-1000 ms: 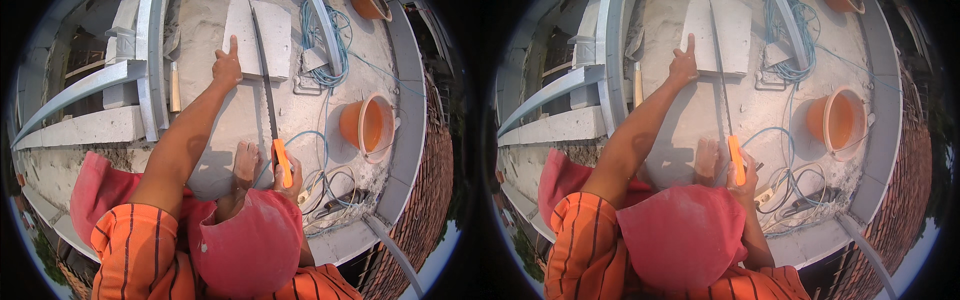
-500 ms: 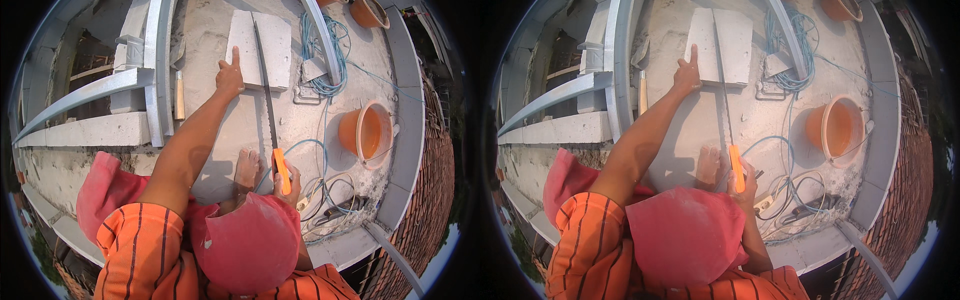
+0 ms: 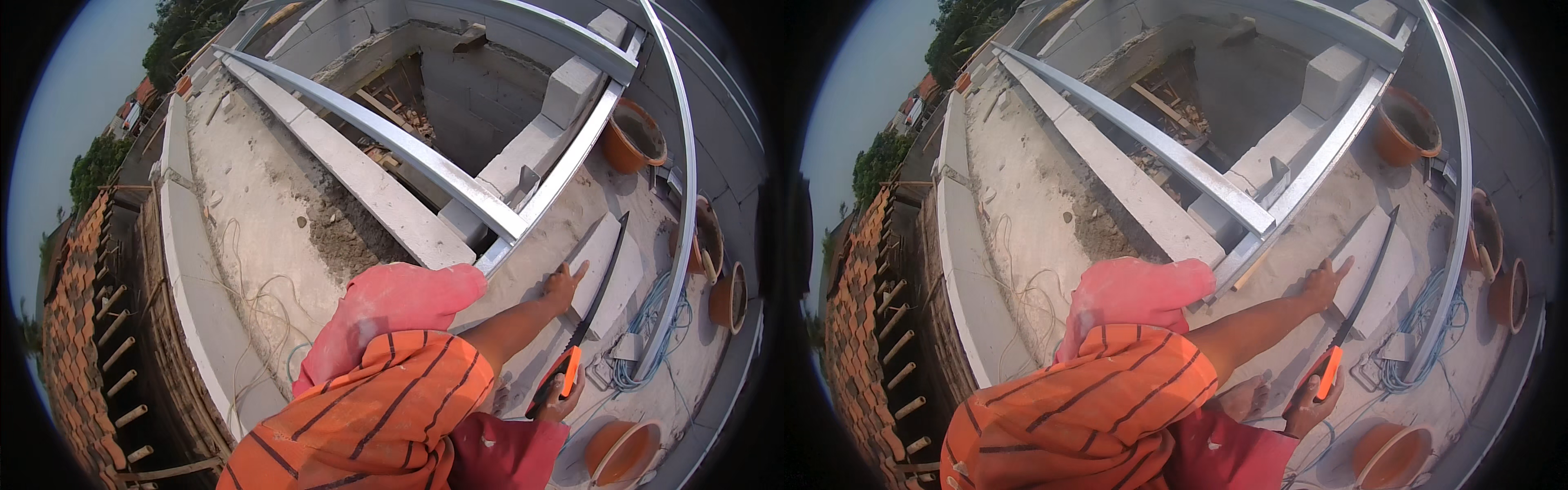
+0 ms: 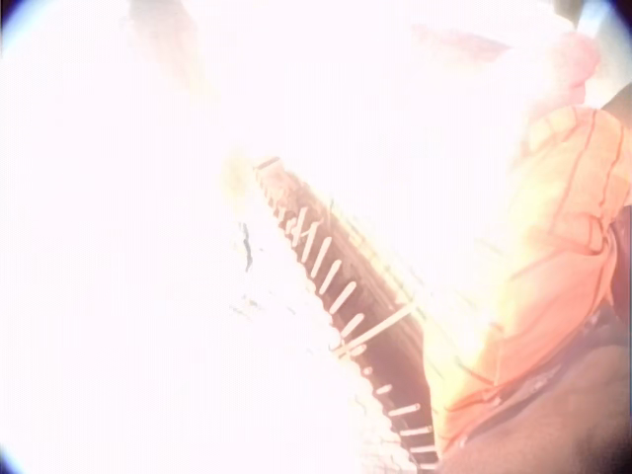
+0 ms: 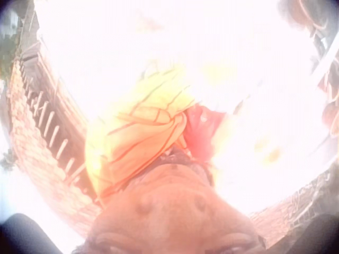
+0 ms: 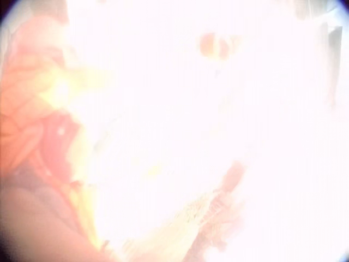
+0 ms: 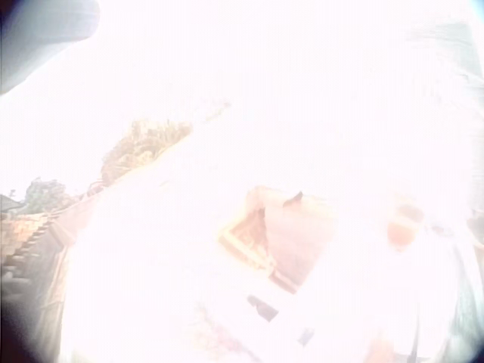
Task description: The person cuts a brick with a saw, applies mortar to the brick using a trowel, and fits the brick and smaller pieces into a metal frame on a roof.
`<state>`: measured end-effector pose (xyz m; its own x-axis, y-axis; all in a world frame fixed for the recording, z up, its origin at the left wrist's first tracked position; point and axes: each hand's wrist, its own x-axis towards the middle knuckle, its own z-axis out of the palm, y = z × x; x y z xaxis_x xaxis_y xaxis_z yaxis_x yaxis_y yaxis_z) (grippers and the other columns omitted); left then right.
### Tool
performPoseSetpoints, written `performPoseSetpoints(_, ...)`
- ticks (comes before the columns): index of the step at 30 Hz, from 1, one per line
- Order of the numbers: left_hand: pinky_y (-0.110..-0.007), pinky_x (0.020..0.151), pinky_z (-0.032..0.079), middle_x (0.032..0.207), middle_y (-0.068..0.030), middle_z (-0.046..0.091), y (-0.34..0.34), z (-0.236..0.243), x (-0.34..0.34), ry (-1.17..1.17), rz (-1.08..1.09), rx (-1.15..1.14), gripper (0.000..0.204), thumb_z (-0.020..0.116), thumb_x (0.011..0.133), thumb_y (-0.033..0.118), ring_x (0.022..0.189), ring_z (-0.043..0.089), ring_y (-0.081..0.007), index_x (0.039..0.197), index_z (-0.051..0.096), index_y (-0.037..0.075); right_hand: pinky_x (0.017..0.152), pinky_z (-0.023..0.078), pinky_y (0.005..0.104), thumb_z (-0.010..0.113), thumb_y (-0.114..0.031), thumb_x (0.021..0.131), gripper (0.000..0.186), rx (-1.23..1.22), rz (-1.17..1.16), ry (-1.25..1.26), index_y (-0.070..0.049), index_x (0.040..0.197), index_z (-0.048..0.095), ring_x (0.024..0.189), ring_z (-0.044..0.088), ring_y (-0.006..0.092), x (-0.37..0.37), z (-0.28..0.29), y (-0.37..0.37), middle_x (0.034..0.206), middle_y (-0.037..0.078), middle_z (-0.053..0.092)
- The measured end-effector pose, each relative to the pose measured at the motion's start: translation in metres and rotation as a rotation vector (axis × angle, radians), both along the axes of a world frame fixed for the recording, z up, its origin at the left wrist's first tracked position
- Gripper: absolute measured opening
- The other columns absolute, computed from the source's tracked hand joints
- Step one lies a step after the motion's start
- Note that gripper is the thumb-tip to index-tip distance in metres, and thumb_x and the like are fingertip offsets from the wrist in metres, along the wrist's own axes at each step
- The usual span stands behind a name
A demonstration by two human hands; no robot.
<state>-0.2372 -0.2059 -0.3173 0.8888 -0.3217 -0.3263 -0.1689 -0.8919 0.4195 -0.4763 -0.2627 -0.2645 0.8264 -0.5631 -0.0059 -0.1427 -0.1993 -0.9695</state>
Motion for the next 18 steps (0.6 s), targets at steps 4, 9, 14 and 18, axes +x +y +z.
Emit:
performPoseSetpoints(4, -0.038, 0.081, 0.056, 0.123, -0.0236, 0.044, 0.038, -0.005, -0.008, -0.129, 0.046, 0.023, 0.122, 0.078, 0.068, 0.002, 0.088, 0.066, -0.0359, 0.155, -0.003, 0.028, 0.095, 0.043, 0.0338, 0.056, -0.023, 0.097, 0.048, -0.119, -0.015, 0.083, 0.003, 0.136, 0.045, 0.109, 0.056, 0.0232, 0.013, 0.008, 0.054, 0.122, 0.014, 0.057)
performPoseSetpoints(9, -0.038, 0.081, 0.056, 0.122, -0.0232, 0.046, 0.027, 0.031, 0.0, 0.01, -0.041, 0.018, 0.128, 0.08, 0.065, 0.002, 0.09, 0.066, -0.0356, 0.155, -0.008, 0.028, 0.102, 0.042, 0.0374, 0.053, -0.02, 0.098, 0.044, -0.107, -0.094, 0.115, 0.007, 0.133, 0.048, 0.116, 0.057, 0.0281, 0.012, 0.002, 0.038, 0.131, 0.019, 0.057)
performPoseSetpoints(14, -0.037, 0.082, 0.056, 0.119, -0.0233, 0.047, 0.047, 0.013, 0.002, 0.021, 0.03, 0.039, 0.127, 0.079, 0.066, 0.001, 0.093, 0.065, -0.0347, 0.155, -0.008, 0.028, 0.099, 0.043, 0.036, 0.052, -0.016, 0.098, 0.041, -0.03, -0.033, 0.078, 0.007, 0.131, 0.05, 0.111, 0.059, 0.0268, -0.026, -0.022, 0.032, 0.126, 0.02, 0.06)
performPoseSetpoints(18, -0.037, 0.081, 0.056, 0.118, -0.0242, 0.047, 0.02, -0.008, -0.022, -0.065, 0.09, -0.07, 0.115, 0.073, 0.073, -0.002, 0.095, 0.065, -0.0334, 0.155, -0.001, 0.028, 0.099, 0.043, 0.0364, 0.051, -0.015, 0.097, 0.04, 0.034, -0.081, -0.031, 0.007, 0.13, 0.051, 0.111, 0.06, 0.0273, -0.082, -0.014, 0.033, 0.124, 0.02, 0.061)
